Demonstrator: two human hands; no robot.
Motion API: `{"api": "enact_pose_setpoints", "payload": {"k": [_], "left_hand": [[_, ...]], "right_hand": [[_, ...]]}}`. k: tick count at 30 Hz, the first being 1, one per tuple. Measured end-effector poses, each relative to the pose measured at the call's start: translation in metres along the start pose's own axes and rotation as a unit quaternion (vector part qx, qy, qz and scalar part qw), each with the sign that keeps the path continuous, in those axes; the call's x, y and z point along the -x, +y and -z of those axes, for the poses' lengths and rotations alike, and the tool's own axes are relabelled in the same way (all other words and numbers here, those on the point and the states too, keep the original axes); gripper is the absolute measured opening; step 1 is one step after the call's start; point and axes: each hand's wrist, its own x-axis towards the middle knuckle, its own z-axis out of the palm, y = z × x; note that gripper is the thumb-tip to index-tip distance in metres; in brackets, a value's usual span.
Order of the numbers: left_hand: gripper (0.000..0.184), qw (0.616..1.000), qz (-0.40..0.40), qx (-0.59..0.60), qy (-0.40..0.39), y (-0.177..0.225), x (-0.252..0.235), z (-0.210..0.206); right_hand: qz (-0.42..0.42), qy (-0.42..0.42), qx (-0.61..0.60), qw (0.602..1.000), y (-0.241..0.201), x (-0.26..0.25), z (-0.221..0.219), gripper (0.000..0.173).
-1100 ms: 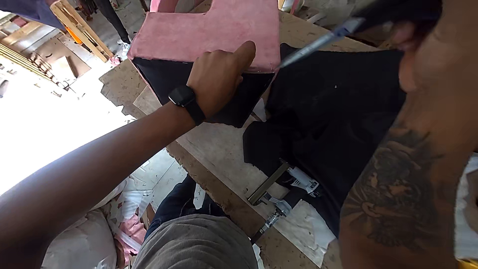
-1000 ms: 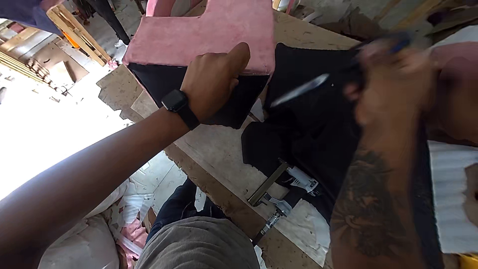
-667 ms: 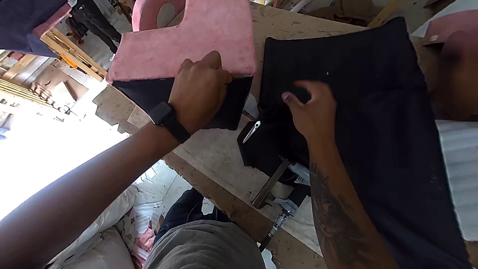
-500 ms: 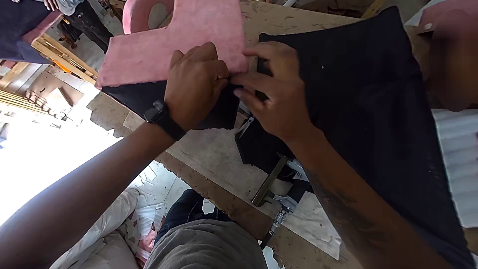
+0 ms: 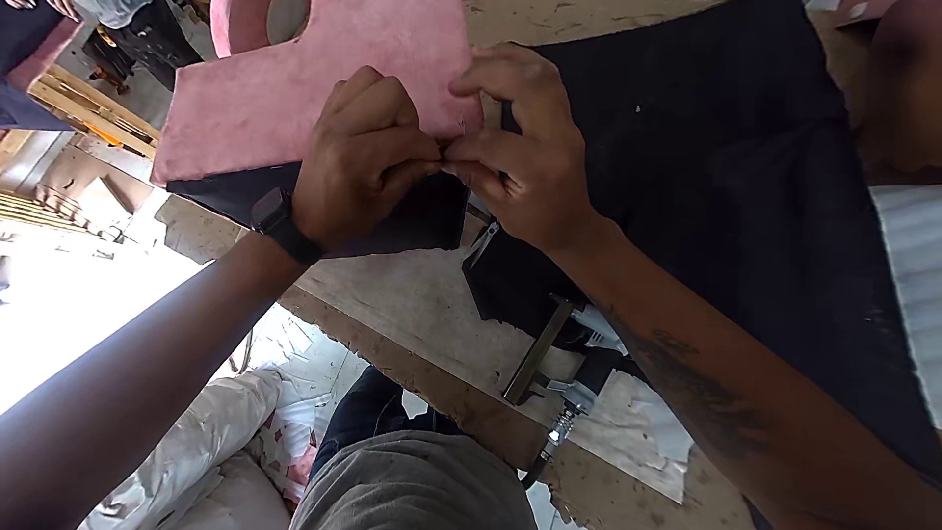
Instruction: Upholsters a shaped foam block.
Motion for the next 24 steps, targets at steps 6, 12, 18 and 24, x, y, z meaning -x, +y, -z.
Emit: {"api": "enact_pose_setpoints", "payload": {"k": [6, 12, 18, 24], "left_hand": [[0.013, 0.999, 0.005, 0.01, -0.042, -0.004, -0.008, 0.003], [0.029, 0.985, 0.006, -0.013, -0.173, -0.006, -0.036, 0.016], [0.028, 0.99, 0.018, -0.001, -0.138, -0.011, -0.041, 0.011], [0.02, 0.991, 0.014, -0.023, -0.131, -0.011, -0.041, 0.008]], "right_hand": [[-0.033, 0.022, -0.033, 0.999, 0.002, 0.005, -0.003, 0.006], [-0.062, 0.126, -0.162, 0.977, 0.004, 0.012, -0.013, 0.009], [-0.07, 0.163, -0.157, 0.971, 0.004, 0.011, -0.016, 0.012], [-0.094, 0.18, -0.193, 0.96, 0.009, 0.009, -0.015, 0.026]]}}
